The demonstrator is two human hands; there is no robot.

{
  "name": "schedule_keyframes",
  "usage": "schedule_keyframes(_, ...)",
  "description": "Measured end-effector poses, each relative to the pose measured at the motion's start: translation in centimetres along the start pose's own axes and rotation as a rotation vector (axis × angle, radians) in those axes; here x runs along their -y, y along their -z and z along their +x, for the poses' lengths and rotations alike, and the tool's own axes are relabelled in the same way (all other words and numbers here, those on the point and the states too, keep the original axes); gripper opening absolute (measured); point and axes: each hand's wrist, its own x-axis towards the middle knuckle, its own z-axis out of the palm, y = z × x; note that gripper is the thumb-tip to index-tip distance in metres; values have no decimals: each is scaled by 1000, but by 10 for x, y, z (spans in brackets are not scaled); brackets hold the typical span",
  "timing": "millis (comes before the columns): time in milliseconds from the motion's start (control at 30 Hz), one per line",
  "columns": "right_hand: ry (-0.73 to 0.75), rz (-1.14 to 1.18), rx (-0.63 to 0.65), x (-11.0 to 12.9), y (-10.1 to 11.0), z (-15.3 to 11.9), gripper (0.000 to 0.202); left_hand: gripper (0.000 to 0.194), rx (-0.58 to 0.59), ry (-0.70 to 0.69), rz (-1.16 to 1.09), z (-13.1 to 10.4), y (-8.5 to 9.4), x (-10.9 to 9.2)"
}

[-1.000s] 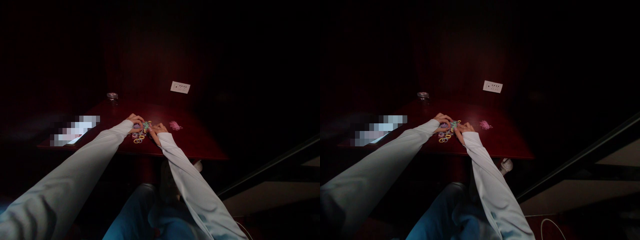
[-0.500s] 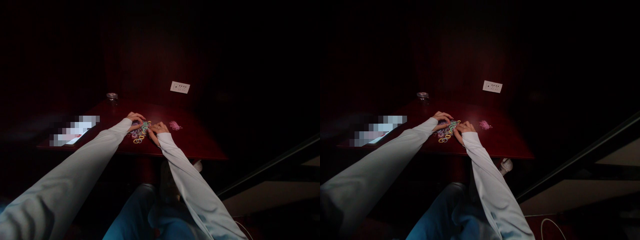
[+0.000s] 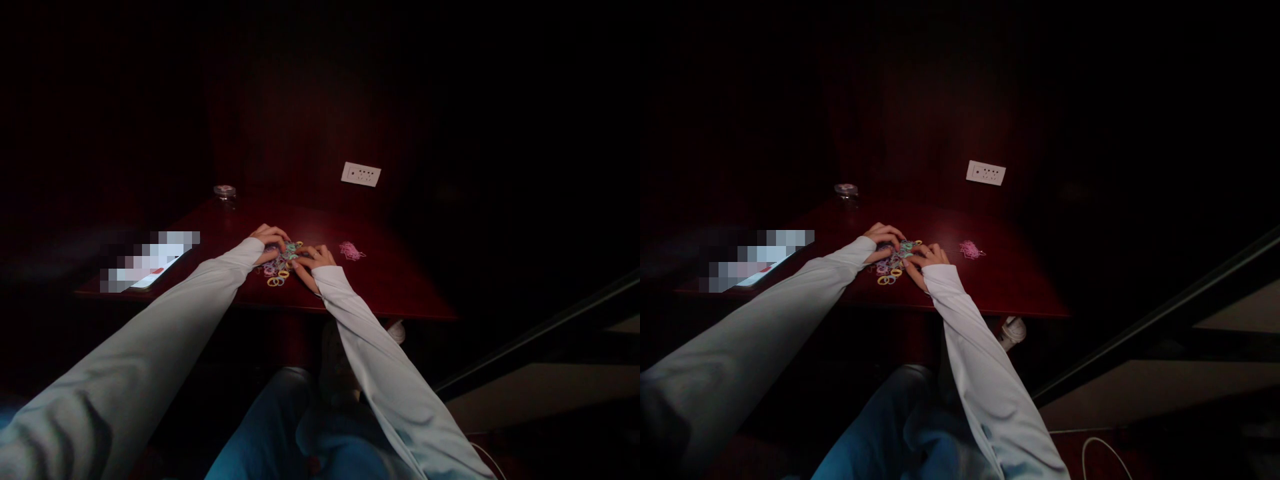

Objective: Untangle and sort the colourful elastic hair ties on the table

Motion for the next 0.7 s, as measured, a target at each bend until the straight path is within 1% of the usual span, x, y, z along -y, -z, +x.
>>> schedule_keyframes(100, -16, 7, -15, -1, -1, 1, 31, 12, 32, 0, 18, -1, 1, -3)
schedule_keyframes(233, -20, 22, -24, -3, -3, 1, 31, 11, 23, 22, 41, -3, 1, -4)
schedule_keyframes(467, -16, 41, -35, -4, -5, 1, 33, 11, 31, 43, 62, -5, -3, -3)
schedule_keyframes(700, -40, 42, -17, -2, -4, 3, 31, 10, 43, 38, 40, -5, -6, 3)
